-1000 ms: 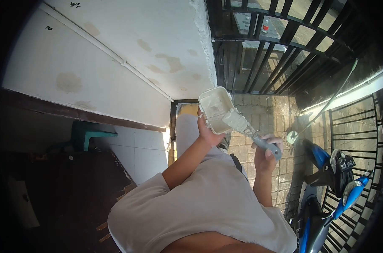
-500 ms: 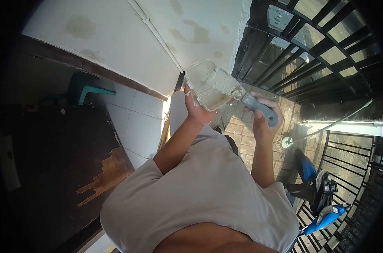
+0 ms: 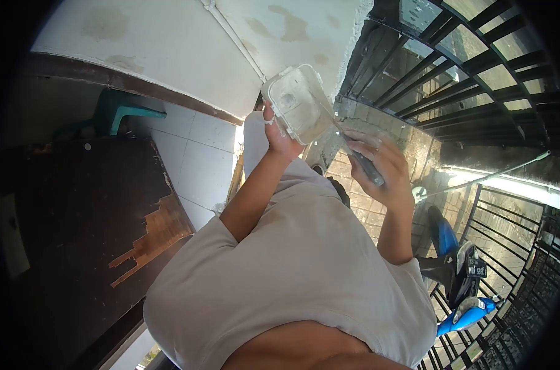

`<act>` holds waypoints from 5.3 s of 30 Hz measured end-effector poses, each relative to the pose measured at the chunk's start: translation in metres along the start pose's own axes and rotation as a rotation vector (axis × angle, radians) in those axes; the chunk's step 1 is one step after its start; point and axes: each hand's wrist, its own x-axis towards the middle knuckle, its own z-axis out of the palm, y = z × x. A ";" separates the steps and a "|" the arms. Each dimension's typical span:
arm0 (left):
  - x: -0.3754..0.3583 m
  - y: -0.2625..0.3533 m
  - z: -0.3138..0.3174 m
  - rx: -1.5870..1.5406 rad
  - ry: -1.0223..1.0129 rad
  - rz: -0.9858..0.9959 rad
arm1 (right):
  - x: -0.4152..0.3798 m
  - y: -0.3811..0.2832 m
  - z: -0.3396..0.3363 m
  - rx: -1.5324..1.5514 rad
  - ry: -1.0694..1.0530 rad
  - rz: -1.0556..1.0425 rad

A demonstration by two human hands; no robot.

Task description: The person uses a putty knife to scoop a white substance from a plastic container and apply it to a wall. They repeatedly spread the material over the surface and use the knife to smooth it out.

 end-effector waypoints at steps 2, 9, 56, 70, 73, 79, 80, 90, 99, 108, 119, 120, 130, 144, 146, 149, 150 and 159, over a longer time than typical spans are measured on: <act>0.003 -0.002 0.002 -0.048 -0.017 -0.064 | -0.002 -0.005 -0.005 -0.061 -0.061 0.055; 0.024 -0.010 -0.002 -0.217 -0.152 -0.327 | -0.033 -0.009 -0.008 -0.293 -0.307 0.061; -0.161 -0.258 0.092 -0.203 -0.654 -1.595 | -0.195 -0.226 0.110 -0.007 2.368 0.570; -0.135 -0.232 0.049 -0.322 -0.748 -1.584 | -0.189 -0.228 0.108 -0.594 1.698 0.880; -0.115 -0.223 0.060 -0.117 -0.683 -1.464 | -0.196 -0.215 0.085 -0.723 1.454 0.786; -0.052 -0.177 0.055 -0.106 -0.522 -1.207 | -0.184 -0.169 0.052 -0.222 1.293 0.790; -0.040 -0.173 0.050 -0.084 -0.467 -1.127 | -0.179 -0.158 0.048 -0.156 1.307 0.732; 0.006 -0.088 0.040 -0.066 -0.382 -0.649 | -0.130 -0.088 0.031 -0.171 0.951 0.510; 0.016 -0.045 0.004 0.015 -0.278 -0.454 | -0.099 -0.050 0.031 -0.256 0.668 0.528; 0.019 -0.027 -0.019 0.032 -0.159 -0.321 | -0.070 -0.031 0.062 0.196 0.885 0.653; 0.030 -0.020 -0.049 0.037 -0.125 -0.200 | -0.050 -0.010 0.069 0.256 0.792 0.686; 0.029 -0.020 -0.052 0.028 -0.124 -0.185 | -0.048 -0.010 0.069 0.296 0.806 0.729; 0.036 -0.026 -0.056 0.041 -0.065 -0.141 | -0.032 0.005 0.065 0.548 0.858 0.987; 0.049 -0.036 -0.057 0.027 0.046 0.045 | -0.016 0.021 0.069 0.713 0.960 0.908; 0.048 -0.037 -0.062 0.039 0.044 0.030 | -0.017 0.024 0.072 0.487 0.828 0.756; 0.045 -0.040 -0.063 0.059 0.029 0.045 | -0.025 0.038 0.075 0.049 0.539 0.450; 0.043 -0.041 -0.064 0.067 0.024 0.055 | -0.024 0.039 0.070 -0.077 0.462 0.366; 0.033 -0.044 -0.074 0.158 -0.002 0.219 | -0.014 0.025 0.080 0.558 0.631 1.011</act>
